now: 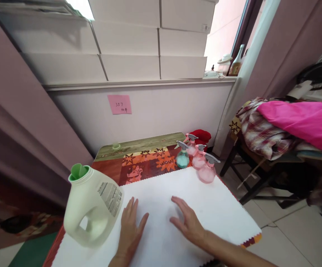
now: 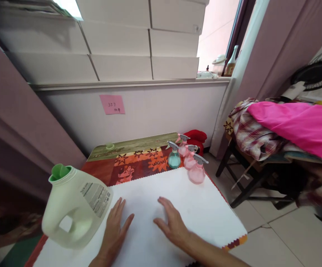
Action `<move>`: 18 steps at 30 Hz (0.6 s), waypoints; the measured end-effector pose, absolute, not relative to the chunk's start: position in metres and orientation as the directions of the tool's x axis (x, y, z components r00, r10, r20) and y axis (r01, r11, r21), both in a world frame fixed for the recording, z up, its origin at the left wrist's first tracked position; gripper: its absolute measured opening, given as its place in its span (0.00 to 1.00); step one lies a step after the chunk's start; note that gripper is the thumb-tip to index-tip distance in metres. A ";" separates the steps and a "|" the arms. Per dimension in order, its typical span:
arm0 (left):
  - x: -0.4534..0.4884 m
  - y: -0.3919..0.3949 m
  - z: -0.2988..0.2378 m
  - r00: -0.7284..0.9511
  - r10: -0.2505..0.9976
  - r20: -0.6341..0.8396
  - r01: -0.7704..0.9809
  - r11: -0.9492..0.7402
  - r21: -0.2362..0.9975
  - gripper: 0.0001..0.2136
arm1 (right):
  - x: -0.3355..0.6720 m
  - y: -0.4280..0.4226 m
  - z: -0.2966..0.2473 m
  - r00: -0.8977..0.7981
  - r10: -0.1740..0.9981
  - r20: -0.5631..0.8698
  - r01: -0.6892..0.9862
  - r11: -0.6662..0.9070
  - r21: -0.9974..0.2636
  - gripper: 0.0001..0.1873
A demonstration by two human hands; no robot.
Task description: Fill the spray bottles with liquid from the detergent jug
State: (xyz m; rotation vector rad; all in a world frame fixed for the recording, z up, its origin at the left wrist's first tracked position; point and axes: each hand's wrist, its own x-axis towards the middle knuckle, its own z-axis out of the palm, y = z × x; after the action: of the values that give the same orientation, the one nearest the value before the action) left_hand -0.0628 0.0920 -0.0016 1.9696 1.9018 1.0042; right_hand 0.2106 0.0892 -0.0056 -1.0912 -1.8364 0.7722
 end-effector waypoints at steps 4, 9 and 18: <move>-0.008 0.090 0.054 -0.191 0.975 0.109 0.365 -0.032 0.930 0.30 | 0.189 0.055 0.028 -0.435 0.851 0.293 0.062 0.353 -0.933 0.34; 0.051 0.070 0.094 -0.212 0.977 0.008 0.013 -0.005 1.000 0.32 | 0.149 0.070 0.096 -0.498 0.813 0.300 -0.147 0.262 -0.954 0.40; 0.069 0.037 0.114 -0.005 0.984 0.180 0.348 -0.167 0.923 0.35 | 0.134 0.124 0.146 -0.271 0.949 0.162 -0.234 0.098 -0.967 0.44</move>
State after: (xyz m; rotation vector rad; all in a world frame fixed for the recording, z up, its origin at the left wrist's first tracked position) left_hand 0.0692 0.0367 0.1137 1.5893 1.4068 1.1812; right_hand 0.1337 0.1242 0.1458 -0.7960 -1.3065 1.4106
